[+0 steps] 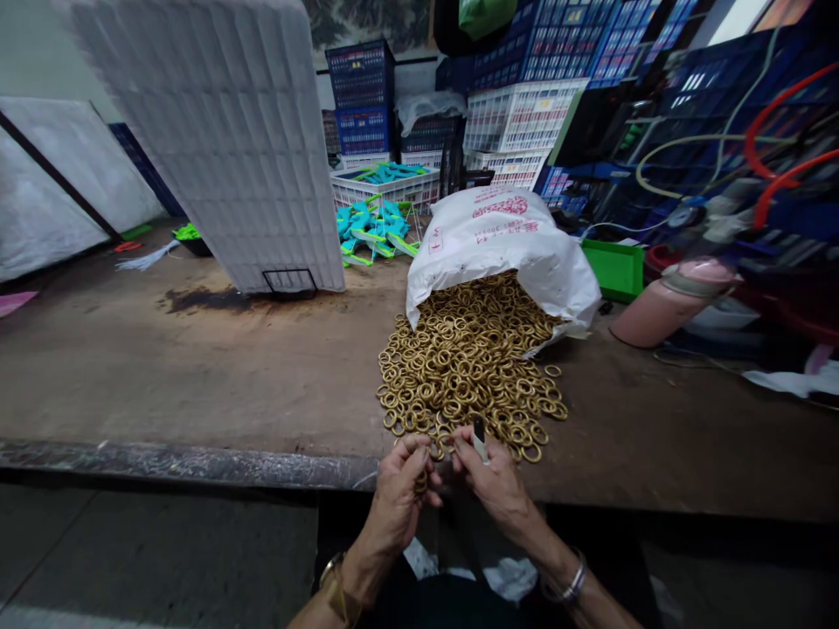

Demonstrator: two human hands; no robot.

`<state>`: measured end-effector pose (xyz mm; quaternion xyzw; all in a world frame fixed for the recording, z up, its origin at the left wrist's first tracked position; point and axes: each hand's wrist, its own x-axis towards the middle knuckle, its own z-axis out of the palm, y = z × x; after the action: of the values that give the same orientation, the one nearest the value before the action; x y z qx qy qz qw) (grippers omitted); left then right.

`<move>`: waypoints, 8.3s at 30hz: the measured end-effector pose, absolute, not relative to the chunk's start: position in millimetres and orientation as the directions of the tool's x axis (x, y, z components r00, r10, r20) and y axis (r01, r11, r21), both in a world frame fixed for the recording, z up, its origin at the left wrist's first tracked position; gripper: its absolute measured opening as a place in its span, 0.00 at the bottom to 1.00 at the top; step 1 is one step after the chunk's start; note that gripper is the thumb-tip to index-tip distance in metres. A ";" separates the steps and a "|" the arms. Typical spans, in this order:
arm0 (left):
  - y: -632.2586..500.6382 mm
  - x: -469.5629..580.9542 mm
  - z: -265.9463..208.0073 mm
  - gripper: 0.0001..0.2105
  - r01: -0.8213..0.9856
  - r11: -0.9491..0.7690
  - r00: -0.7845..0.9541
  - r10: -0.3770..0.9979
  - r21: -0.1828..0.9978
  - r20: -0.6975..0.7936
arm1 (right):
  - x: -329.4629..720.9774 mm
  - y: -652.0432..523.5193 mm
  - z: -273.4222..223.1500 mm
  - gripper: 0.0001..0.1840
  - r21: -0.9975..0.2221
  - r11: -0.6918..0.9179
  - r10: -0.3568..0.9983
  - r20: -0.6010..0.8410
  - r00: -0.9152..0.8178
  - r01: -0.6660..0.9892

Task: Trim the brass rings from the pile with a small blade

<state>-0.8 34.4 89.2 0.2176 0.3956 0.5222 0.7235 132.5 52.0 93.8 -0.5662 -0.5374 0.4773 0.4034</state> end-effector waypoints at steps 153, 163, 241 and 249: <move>25.1 -2.4 103.6 0.11 -0.131 0.279 0.058 0.960 0.951 -0.274 | 122.3 42.2 85.4 0.21 -0.960 -0.223 0.962 -0.245 -0.122 0.169; 23.8 -4.0 97.2 0.12 -0.247 0.410 0.148 0.911 0.878 -0.385 | 123.2 45.0 95.6 0.14 -0.944 -0.041 0.991 -0.081 -0.109 0.328; 37.9 -3.8 87.1 0.07 0.062 -0.091 -0.016 0.996 0.994 0.092 | 135.9 70.0 90.1 0.12 -0.967 -0.247 0.969 -0.245 0.032 0.069; 42.1 2.2 81.4 0.11 0.258 -0.373 0.156 0.926 0.891 0.343 | 129.3 54.7 104.1 0.14 -0.888 -0.418 0.907 -0.395 -0.148 -0.191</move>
<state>2.2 42.1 81.4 0.6757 0.4383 0.4794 0.3484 129.3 54.7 104.1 -0.5086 -0.3517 0.6709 0.4093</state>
